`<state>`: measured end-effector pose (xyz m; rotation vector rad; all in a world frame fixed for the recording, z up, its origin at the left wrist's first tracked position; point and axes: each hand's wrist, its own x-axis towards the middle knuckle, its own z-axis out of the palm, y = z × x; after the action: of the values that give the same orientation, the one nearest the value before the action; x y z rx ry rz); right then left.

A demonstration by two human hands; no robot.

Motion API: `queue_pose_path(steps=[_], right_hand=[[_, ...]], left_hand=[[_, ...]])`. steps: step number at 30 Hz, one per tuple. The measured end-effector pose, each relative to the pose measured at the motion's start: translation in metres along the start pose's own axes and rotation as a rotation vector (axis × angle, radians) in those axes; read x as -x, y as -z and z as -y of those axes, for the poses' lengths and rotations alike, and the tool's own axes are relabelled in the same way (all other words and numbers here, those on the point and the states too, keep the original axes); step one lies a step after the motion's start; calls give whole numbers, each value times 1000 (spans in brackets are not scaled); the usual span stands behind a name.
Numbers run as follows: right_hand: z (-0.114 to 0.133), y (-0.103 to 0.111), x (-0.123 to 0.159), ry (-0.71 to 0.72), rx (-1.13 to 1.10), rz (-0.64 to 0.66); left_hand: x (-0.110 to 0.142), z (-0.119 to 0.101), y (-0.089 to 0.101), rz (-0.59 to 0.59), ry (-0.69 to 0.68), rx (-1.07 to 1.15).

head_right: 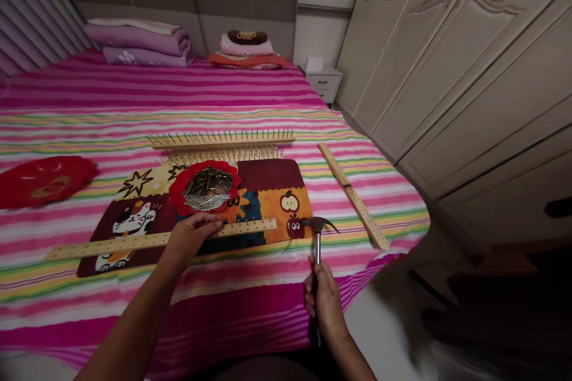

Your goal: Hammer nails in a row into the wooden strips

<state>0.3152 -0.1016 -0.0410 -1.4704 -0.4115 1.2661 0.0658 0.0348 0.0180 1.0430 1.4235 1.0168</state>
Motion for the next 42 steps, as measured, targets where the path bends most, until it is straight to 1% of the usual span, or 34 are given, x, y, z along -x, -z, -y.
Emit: queue_pose_path(steps=[2, 5, 10, 15, 20, 23, 26, 29, 32, 34, 38, 40, 42], right_hand=[[-1, 0, -1, 1, -2, 0], [-2, 0, -2, -1, -8, -1], [-1, 1, -1, 5, -7, 5], [1, 0, 1, 14, -7, 9], [0, -1, 3, 23, 0, 2], [5, -6, 14, 32, 60, 6], [22, -16, 29, 65, 167, 93], [46, -32, 40, 198, 373, 278], [67, -54, 40, 331, 582, 484], [76, -68, 38, 392, 662, 565], [85, -89, 34, 460, 791, 598], [87, -93, 34, 469, 849, 608], [88, -92, 36, 448, 841, 621]], left_hand=[[-1, 6, 0, -24, -37, -96], [-2, 6, 0, -44, -61, -198], [-1, 6, 2, -56, -101, -288], [1, 6, 2, -68, -99, -339], [6, 2, -2, -133, -181, -527], [6, 3, -3, -148, -233, -583], [5, 6, -2, -138, -265, -601], [5, 8, -2, -124, -280, -607], [6, 10, -3, -123, -300, -622], [6, 12, -3, -125, -319, -624], [5, 15, -4, -118, -362, -632], [5, 15, -3, -125, -372, -652], [5, 14, -3, -127, -374, -657]])
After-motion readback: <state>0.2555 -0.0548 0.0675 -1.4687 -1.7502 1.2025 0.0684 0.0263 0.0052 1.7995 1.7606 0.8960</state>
